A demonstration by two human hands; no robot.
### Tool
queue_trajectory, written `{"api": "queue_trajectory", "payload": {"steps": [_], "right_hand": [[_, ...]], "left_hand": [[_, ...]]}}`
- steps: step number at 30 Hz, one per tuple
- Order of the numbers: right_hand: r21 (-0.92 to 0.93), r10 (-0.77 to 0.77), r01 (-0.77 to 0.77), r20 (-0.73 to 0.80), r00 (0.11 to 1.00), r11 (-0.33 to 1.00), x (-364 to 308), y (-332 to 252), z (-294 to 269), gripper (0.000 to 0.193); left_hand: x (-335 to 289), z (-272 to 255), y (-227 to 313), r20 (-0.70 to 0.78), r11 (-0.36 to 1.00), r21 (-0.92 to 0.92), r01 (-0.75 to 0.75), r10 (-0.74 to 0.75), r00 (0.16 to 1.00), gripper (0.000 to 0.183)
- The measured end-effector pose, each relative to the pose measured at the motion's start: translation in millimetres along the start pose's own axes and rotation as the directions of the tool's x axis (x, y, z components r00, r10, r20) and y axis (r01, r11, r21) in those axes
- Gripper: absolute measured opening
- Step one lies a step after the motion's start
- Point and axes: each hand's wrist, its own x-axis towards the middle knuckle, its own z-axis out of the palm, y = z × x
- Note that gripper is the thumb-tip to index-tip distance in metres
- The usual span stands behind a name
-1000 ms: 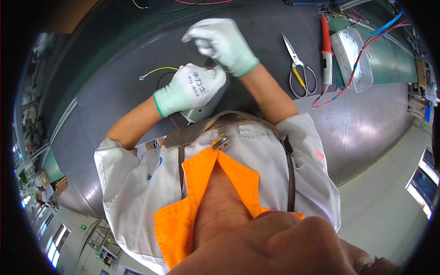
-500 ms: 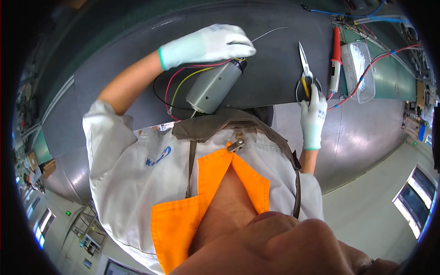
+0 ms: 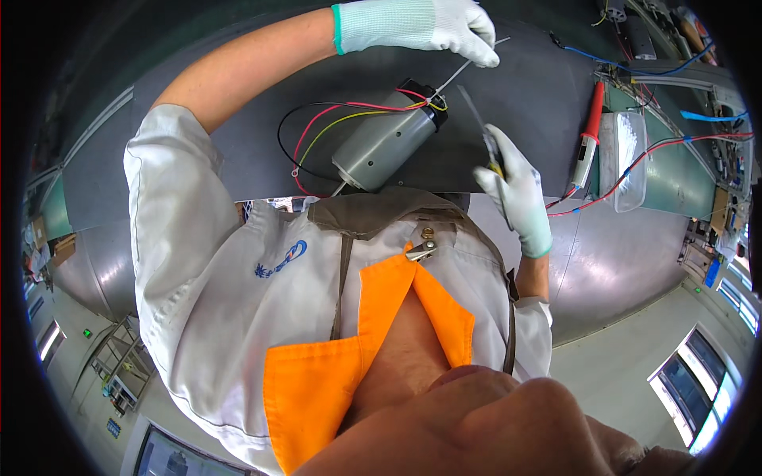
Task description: The person assembles small electric motors by hand, stripping wire ends, inserting them into the motor housing, and securing them with pliers. The person repeatedly picks up motors, manipulates the wires, and places the finished units on the workbench.
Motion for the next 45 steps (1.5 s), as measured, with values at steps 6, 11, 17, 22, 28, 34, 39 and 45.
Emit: {"api": "queue_trajectory", "payload": {"steps": [6, 11, 17, 22, 28, 34, 39, 45], "right_hand": [[-0.301, -0.024, 0.076, 0.175, 0.984, 0.951, 28, -40, -1, 0.074], [-0.373, 0.024, 0.051, 0.192, 0.981, 0.927, 30, -45, 0, 0.071], [-0.331, 0.004, 0.01, 0.041, 0.999, 0.943, 21, -35, -2, 0.055], [-0.817, -0.086, 0.043, -0.008, 0.996, 0.576, 14, 30, -32, 0.068], [0.151, 0.246, -0.273, 0.178, 0.953, 0.95, 33, 10, -9, 0.042], [0.671, 0.066, -0.526, 0.584, 0.809, 0.523, 44, -10, 52, 0.058], [0.682, 0.119, -0.203, 0.168, 0.979, 0.703, 131, 6, 42, 0.041], [0.712, 0.139, 0.035, -0.184, 0.973, 0.701, 232, 3, 29, 0.051]], "left_hand": [[0, 2, 2, -0.051, 0.976, 0.061, -0.209, 0.212, 0.976, 0.033], [-1, 3, 1, -0.1, 0.972, 0.117, -0.204, 0.216, 0.971, 0.03], [-81, -50, 43, -0.272, 0.983, -0.114, 0.148, -0.174, 0.947, 0.029], [-272, -19, 50, 0.003, 0.851, -0.37, 0.372, -0.399, 0.917, 0.028], [-291, 40, 75, -0.399, 0.7, 0.101, 0.707, -0.623, 0.673, 0.049], [-181, 130, 34, -0.613, 0.957, 0.078, 0.28, -0.175, 0.77, 0.069], [-89, 126, -18, -0.813, 0.931, 0.181, 0.316, -0.039, 0.581, 0.053], [58, 20, -131, -0.434, 0.557, -0.799, 0.228, -0.796, 0.423, 0.054]]}}
